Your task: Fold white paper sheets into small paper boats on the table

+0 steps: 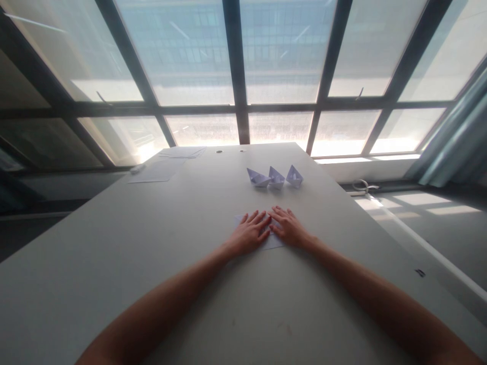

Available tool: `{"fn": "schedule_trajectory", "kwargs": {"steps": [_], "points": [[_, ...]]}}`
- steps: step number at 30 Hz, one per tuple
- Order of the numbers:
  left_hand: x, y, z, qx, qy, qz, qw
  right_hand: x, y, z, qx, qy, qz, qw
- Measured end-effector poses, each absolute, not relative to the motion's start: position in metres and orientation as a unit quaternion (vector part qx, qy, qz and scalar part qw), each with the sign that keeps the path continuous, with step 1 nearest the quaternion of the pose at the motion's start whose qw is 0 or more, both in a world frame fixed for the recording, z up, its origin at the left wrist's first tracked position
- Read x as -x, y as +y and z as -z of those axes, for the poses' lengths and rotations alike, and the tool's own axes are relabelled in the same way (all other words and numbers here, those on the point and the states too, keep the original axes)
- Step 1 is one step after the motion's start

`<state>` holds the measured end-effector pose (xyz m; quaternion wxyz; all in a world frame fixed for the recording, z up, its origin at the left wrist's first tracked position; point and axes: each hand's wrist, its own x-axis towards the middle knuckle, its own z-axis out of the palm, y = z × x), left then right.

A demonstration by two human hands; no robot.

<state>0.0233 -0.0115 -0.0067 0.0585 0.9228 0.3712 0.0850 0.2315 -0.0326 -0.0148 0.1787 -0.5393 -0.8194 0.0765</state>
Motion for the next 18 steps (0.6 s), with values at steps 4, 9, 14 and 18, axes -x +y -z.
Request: {"fn": "schedule_trajectory", "kwargs": {"steps": [4, 9, 14, 18], "points": [[-0.0243, -0.0114, 0.007, -0.92, 0.377, -0.083, 0.063, -0.2317, -0.0342, 0.0126, 0.528, -0.829, -0.083, 0.164], [-0.0241, -0.0109, 0.0064, -0.921, 0.377, -0.073, 0.06, -0.231, -0.0316, 0.0134, 0.563, -0.808, -0.083, 0.15], [-0.0232, -0.0108, 0.0048, -0.923, 0.372, -0.073, 0.06, -0.2309, -0.028, 0.0185, 0.603, -0.774, -0.071, 0.179], [-0.0229, -0.0107, 0.0055, -0.922, 0.375, -0.076, 0.063, -0.2319, -0.0278, 0.0185, 0.604, -0.765, -0.066, 0.216]]}}
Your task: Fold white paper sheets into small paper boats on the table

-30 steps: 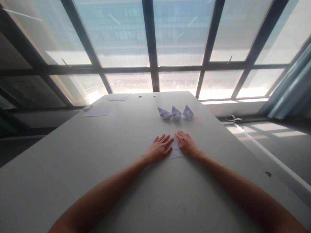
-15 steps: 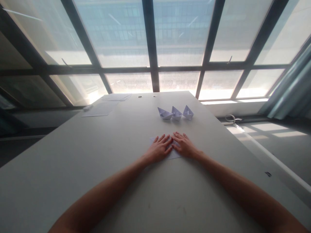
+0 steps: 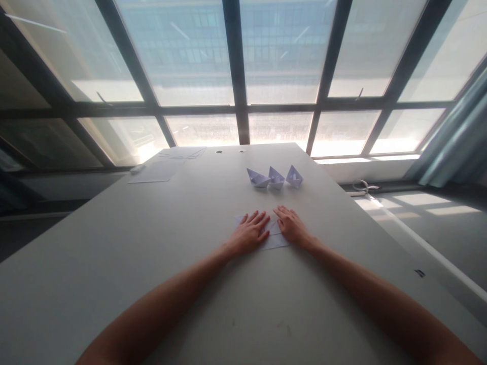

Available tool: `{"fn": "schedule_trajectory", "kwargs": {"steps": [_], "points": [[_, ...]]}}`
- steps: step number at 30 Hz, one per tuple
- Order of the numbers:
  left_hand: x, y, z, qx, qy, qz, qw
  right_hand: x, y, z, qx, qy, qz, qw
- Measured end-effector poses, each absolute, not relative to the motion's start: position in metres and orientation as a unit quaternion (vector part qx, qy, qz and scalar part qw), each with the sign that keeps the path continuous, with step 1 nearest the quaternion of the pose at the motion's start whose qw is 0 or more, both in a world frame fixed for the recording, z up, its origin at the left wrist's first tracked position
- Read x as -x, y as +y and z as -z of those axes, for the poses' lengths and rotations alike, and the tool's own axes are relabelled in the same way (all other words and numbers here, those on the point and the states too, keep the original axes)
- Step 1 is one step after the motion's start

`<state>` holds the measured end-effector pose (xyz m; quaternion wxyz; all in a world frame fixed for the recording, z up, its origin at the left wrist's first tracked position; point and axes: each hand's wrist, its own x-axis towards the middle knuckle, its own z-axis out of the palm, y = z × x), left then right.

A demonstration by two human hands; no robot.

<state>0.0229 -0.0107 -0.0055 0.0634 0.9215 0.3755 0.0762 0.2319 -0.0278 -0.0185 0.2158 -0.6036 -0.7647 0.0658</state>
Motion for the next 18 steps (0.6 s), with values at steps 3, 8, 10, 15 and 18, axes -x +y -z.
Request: {"fn": "schedule_trajectory", "kwargs": {"steps": [3, 8, 10, 15, 18], "points": [[-0.023, -0.011, 0.007, -0.92, 0.378, -0.083, 0.062, -0.232, -0.03, 0.013, 0.552, -0.788, -0.072, 0.262], [-0.022, -0.009, 0.008, -0.921, 0.377, -0.082, 0.062, -0.229, -0.037, 0.003, 0.433, -0.844, -0.108, 0.299], [-0.022, -0.008, 0.009, -0.919, 0.38, -0.081, 0.062, -0.227, -0.038, 0.003, 0.426, -0.85, -0.108, 0.29], [-0.022, -0.007, 0.011, -0.917, 0.384, -0.087, 0.059, -0.226, -0.037, 0.004, 0.435, -0.859, -0.101, 0.251], [-0.023, -0.006, 0.012, -0.915, 0.388, -0.09, 0.063, -0.227, -0.036, 0.004, 0.429, -0.869, -0.101, 0.226]]}}
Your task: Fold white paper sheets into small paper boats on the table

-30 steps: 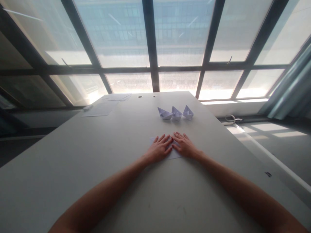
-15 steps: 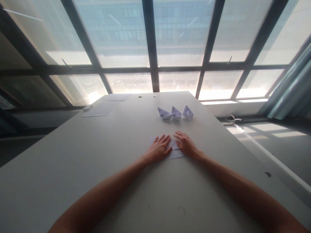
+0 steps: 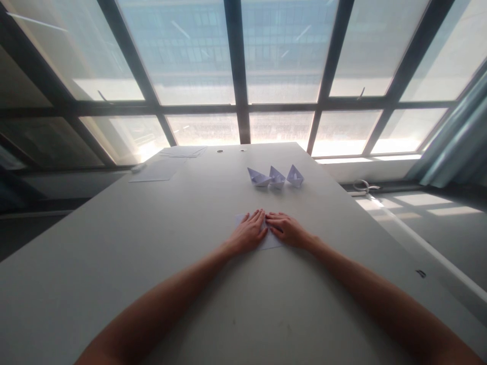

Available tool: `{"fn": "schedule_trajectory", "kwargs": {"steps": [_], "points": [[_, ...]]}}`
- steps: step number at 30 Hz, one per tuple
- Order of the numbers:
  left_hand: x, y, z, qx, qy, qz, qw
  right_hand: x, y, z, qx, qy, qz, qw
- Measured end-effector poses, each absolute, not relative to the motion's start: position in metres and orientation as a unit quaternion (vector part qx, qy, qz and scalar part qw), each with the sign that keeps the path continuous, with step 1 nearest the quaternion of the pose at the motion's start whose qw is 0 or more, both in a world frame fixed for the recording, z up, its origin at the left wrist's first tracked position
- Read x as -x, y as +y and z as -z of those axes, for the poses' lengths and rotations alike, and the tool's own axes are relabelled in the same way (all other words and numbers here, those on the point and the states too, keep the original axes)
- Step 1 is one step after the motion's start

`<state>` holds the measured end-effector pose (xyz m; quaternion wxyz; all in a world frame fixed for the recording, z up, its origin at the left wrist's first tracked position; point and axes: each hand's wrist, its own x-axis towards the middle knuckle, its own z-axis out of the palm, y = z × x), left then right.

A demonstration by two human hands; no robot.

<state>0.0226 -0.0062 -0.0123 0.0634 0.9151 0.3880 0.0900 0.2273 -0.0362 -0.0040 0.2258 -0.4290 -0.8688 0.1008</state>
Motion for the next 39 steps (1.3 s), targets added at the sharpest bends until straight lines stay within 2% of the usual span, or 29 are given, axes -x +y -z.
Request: {"fn": "schedule_trajectory", "kwargs": {"steps": [8, 16, 22, 29, 31, 35, 39], "points": [[-0.024, -0.006, 0.012, -0.908, 0.4, -0.1, 0.072, -0.227, -0.038, 0.003, 0.44, -0.875, -0.101, 0.176], [-0.009, 0.007, 0.01, -0.837, 0.533, -0.128, 0.019, -0.225, -0.039, 0.001, 0.476, -0.86, -0.09, 0.158], [-0.001, 0.02, 0.01, -0.796, 0.565, -0.218, 0.008, -0.226, -0.039, 0.001, 0.506, -0.843, -0.087, 0.16], [-0.007, 0.014, -0.003, -0.806, 0.457, -0.363, 0.098, -0.227, -0.039, -0.001, 0.506, -0.842, -0.094, 0.164], [-0.009, 0.011, -0.005, -0.84, 0.416, -0.329, 0.116, -0.227, -0.039, 0.0, 0.503, -0.843, -0.095, 0.166], [-0.011, 0.004, -0.003, -0.924, 0.323, -0.177, 0.105, -0.227, -0.038, 0.003, 0.507, -0.84, -0.095, 0.17], [-0.014, -0.005, 0.0, -0.94, 0.324, -0.083, 0.068, -0.228, -0.037, 0.006, 0.511, -0.837, -0.099, 0.169]]}}
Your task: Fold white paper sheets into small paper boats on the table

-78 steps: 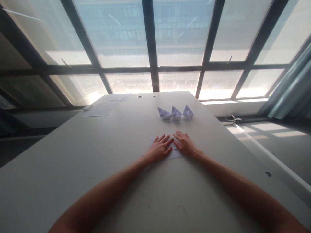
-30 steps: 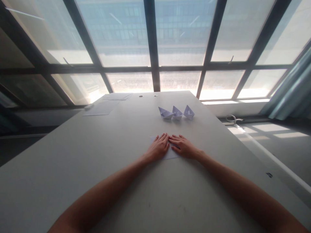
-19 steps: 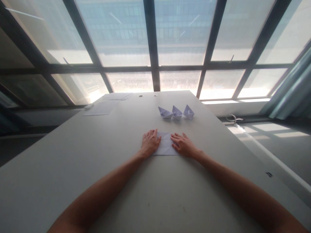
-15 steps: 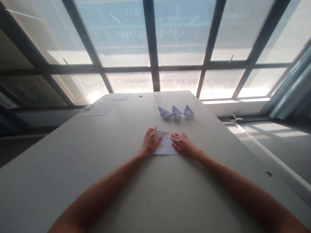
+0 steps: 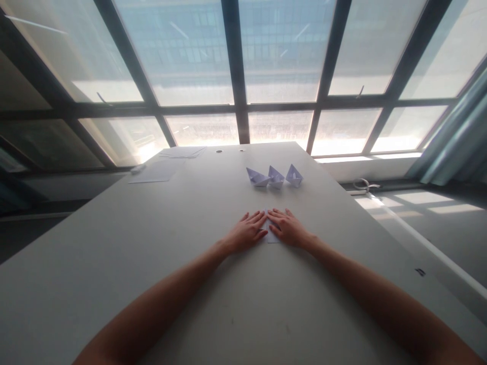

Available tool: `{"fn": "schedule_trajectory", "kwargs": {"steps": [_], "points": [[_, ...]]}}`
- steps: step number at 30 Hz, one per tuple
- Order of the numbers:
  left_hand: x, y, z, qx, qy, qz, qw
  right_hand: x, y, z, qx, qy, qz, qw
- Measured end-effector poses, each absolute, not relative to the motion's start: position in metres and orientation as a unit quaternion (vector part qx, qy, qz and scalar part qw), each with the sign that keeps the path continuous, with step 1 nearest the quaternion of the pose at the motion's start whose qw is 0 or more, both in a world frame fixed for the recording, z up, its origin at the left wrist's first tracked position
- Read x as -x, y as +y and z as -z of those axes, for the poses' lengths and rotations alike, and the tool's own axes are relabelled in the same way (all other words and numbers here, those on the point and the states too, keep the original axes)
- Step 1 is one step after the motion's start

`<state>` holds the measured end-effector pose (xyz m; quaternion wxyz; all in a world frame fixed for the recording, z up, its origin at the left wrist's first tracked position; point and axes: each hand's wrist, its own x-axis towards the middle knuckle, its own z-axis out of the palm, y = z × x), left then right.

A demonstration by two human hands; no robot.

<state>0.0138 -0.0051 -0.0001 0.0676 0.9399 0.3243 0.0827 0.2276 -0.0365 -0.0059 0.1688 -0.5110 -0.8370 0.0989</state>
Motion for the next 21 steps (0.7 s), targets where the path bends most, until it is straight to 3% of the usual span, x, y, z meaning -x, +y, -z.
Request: {"fn": "schedule_trajectory", "kwargs": {"steps": [21], "points": [[-0.016, -0.0173, -0.0051, -0.97, 0.232, -0.017, 0.075, -0.2321, -0.0318, 0.0091, 0.546, -0.819, -0.094, 0.148]]}}
